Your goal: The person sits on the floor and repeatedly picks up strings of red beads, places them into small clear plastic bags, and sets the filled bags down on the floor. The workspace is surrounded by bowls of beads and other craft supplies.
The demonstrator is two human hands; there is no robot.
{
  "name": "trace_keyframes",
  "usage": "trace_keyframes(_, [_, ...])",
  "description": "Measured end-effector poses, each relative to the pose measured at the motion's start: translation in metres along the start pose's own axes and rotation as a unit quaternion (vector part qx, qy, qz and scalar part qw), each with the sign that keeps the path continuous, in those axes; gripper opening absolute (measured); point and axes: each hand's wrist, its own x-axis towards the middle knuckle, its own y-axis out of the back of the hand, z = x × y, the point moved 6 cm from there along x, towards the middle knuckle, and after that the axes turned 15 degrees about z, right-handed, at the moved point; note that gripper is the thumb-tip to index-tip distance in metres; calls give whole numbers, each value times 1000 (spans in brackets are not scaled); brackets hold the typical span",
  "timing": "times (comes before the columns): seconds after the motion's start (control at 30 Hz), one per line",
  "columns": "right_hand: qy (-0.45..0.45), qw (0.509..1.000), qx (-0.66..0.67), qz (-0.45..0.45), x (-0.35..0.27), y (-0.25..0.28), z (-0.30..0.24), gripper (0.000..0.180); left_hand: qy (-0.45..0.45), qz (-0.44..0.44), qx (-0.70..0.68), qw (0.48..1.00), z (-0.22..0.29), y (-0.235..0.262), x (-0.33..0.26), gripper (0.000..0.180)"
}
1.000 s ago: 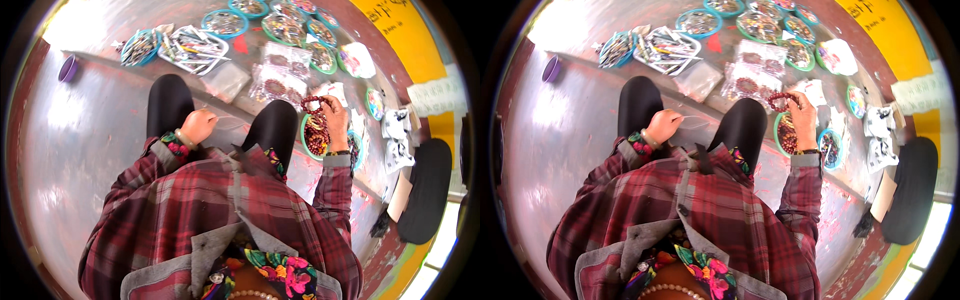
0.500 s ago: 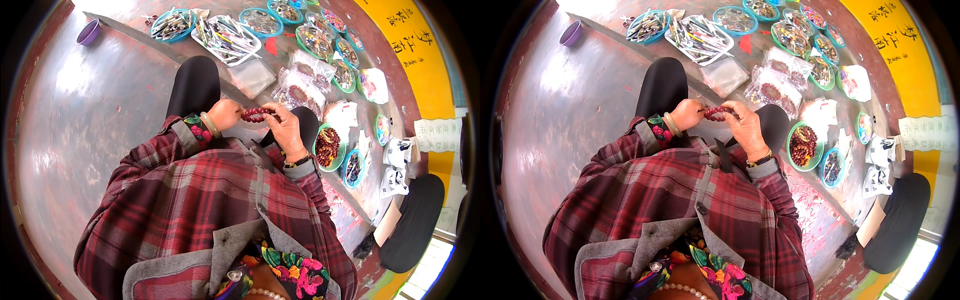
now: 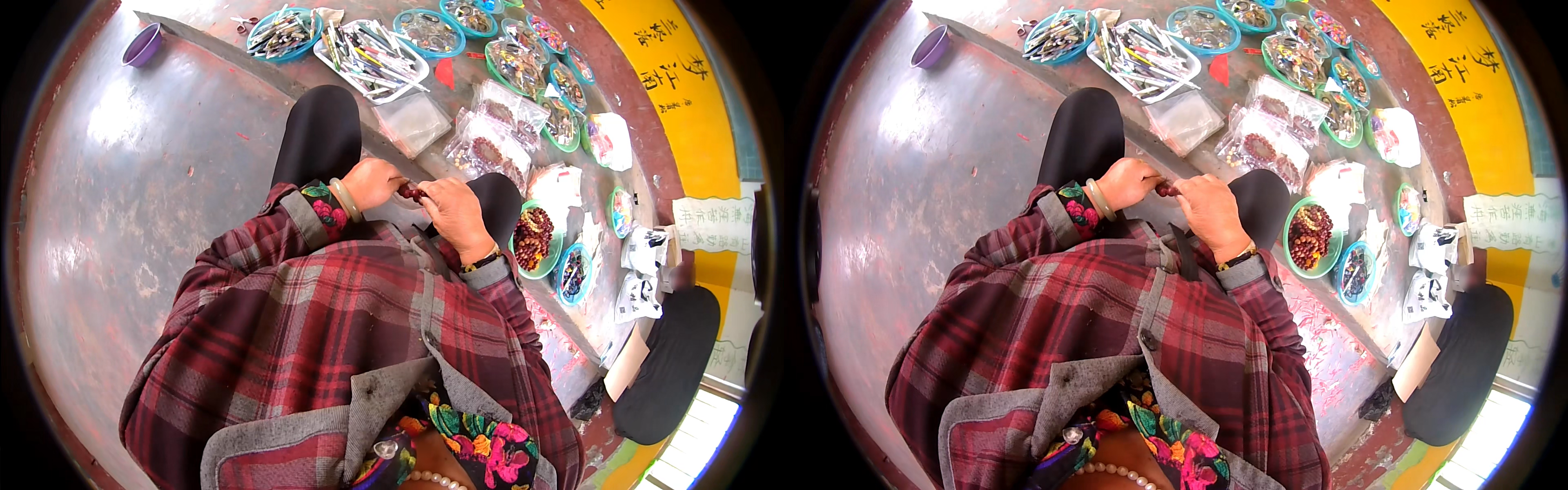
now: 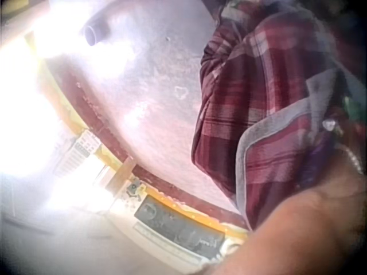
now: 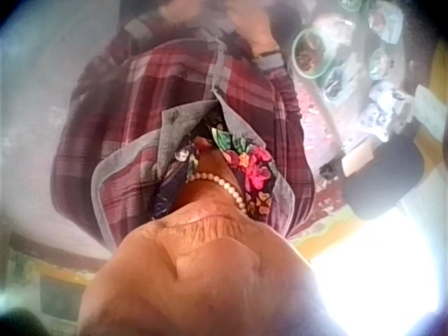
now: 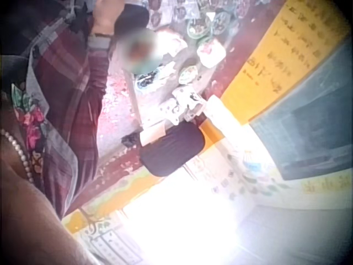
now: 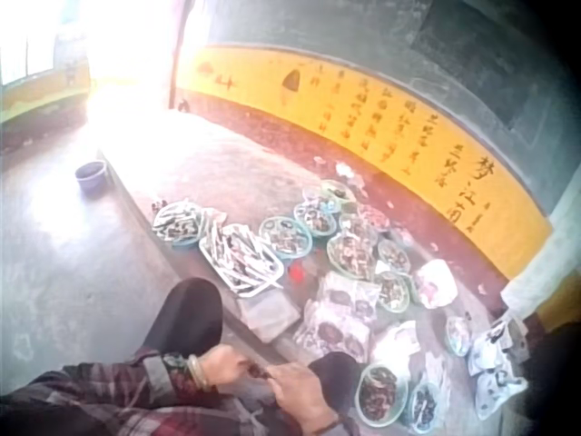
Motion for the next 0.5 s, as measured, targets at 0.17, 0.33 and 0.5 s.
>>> trace_keyframes(0.17, [47, 996, -72, -28, 1, -8, -4, 9, -8, 5, 19, 1000, -6, -2, -3, 16])
trace_keyframes(0.33, [18, 996, -67, -49, 0, -22, 1, 8, -12, -1, -18, 1000, 2, -1, -1, 15])
trace_keyframes(0.5, [-105, 992, 51, 44, 0, -4, 14, 16, 6, -15, -22, 1000, 4, 6, 1, 15])
